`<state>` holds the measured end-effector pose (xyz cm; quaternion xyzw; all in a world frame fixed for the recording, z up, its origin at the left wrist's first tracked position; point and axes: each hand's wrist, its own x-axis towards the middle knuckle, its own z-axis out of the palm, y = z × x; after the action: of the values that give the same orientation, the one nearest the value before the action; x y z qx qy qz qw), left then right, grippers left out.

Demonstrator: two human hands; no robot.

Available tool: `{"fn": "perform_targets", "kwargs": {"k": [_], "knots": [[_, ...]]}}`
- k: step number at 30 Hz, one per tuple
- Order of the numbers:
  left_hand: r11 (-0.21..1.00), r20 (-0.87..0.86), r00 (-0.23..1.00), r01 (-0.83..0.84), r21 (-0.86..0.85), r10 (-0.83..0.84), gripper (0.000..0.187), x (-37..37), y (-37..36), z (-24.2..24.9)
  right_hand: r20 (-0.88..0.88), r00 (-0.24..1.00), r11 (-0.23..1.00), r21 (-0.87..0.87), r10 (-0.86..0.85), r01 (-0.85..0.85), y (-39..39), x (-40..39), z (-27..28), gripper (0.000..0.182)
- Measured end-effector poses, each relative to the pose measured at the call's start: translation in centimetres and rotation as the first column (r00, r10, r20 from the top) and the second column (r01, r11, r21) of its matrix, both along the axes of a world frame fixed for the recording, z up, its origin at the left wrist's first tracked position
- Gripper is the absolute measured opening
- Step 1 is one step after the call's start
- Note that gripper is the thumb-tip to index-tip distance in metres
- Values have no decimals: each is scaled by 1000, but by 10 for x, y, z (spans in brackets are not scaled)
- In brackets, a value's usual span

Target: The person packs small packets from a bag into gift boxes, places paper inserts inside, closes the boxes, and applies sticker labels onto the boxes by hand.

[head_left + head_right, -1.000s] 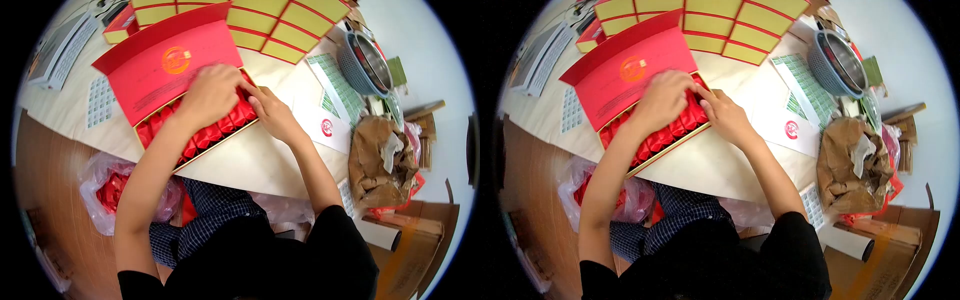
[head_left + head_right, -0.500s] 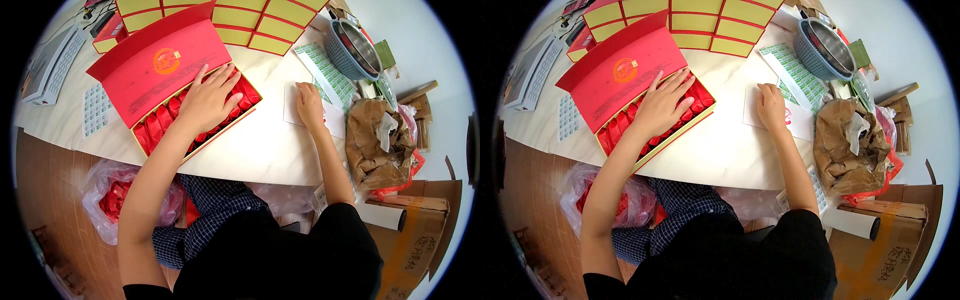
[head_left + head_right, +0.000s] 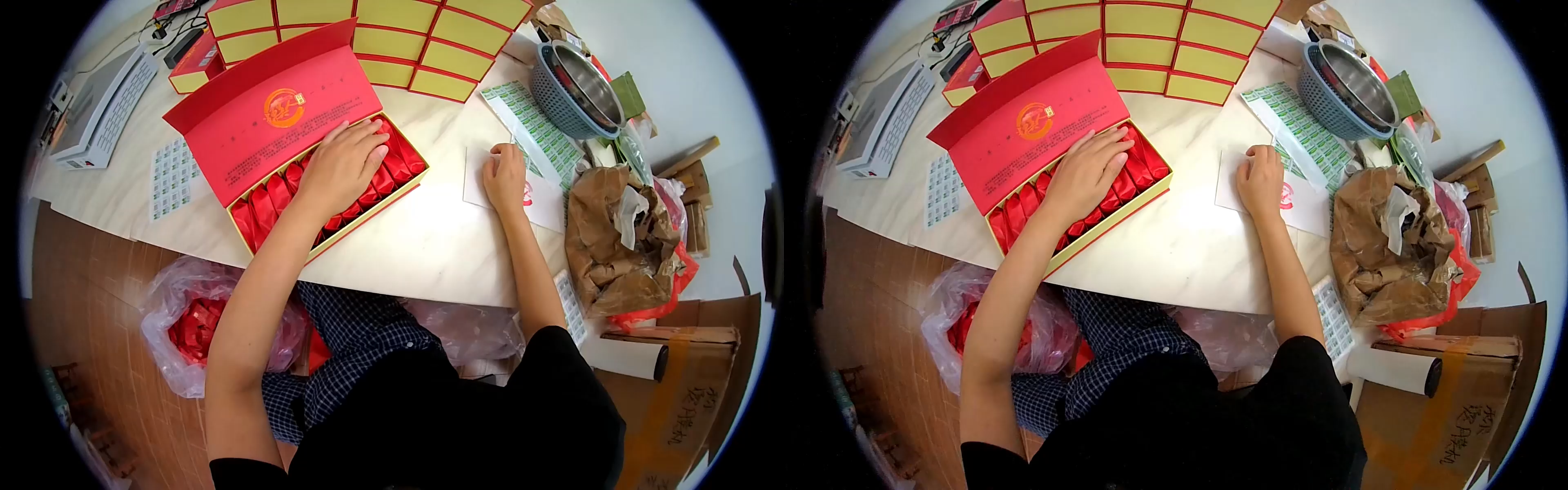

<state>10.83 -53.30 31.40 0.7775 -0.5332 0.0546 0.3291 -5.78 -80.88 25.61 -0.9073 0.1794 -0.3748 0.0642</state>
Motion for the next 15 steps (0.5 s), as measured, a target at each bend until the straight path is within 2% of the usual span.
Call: {"fn": "perform_targets", "kwargs": {"k": [3,7,9,11,13,15], "knots": [[1000,9,1000,-10,16,10,36,0,0,2,-6,1000,999,46,6,-6,-5,-2,-4,16],[999,-4,1000,-26,-34,26,32,-3,3,7,26,999,999,10,43,-43,-5,-6,2,13],[998,-42,999,-1,-65,-1,29,-5,7,12,168,986,996,84,19,-33,-5,-5,4,10],[984,-95,995,-39,-172,23,29,-17,13,20,197,978,992,93,62,-82,16,-4,37,10],[979,-202,979,-33,-200,-8,36,-41,23,36,215,973,986,121,85,-113,42,3,78,10],[977,-384,923,-46,-207,-38,48,-69,29,49,136,905,903,106,402,-417,80,13,113,13]]}}
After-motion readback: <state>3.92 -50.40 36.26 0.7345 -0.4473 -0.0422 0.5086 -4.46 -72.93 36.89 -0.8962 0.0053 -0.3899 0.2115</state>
